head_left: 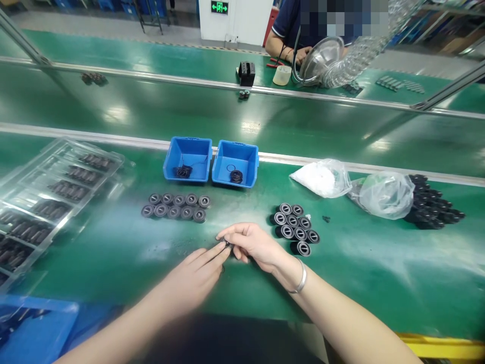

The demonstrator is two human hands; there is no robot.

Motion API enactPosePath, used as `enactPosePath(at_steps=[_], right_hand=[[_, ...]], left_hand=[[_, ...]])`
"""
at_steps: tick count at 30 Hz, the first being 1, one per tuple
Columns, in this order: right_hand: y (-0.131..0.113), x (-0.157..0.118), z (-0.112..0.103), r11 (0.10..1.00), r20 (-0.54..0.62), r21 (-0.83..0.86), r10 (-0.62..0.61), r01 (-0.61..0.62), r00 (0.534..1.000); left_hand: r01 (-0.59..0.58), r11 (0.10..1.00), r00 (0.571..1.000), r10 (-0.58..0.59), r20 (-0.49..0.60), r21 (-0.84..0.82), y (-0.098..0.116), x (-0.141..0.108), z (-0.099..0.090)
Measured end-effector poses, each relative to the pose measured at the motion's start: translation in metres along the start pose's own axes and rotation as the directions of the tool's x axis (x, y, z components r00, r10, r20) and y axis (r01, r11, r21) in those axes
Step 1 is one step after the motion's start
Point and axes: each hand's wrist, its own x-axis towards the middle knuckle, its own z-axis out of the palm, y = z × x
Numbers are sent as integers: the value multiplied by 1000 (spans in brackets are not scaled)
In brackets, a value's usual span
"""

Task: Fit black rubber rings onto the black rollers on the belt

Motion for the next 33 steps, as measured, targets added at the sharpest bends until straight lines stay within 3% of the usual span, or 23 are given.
enactPosePath(at_steps=[5,9,13,18,25,30,33], right_hand=[[-1,-1,-2,999,26,45,-3,2,1000],[10,-10,2,980,-8,182,-76,76,997],[16,-16,4,967,-18,228,-114,115,993],[11,-18,-1,972,59,226,-78,63,995],[2,-9,-7,975,207,193,71,-111,976],[3,-6,-8,972,261,218,26,-86,965],[6,-7,-5,978,221,205,1,-47,975]], left_hand=[[-35,992,999,34,12,117,1,0,0],[-32,992,999,35,-28,126,-2,2,0],[-88,986,996,86,17,140,-6,4,-3],[-58,983,998,58,3,176,1,3,-1],[-9,980,997,24,-70,198,9,6,4],[-1,989,997,12,-75,148,4,7,1],[-33,988,999,37,-20,153,3,6,0]])
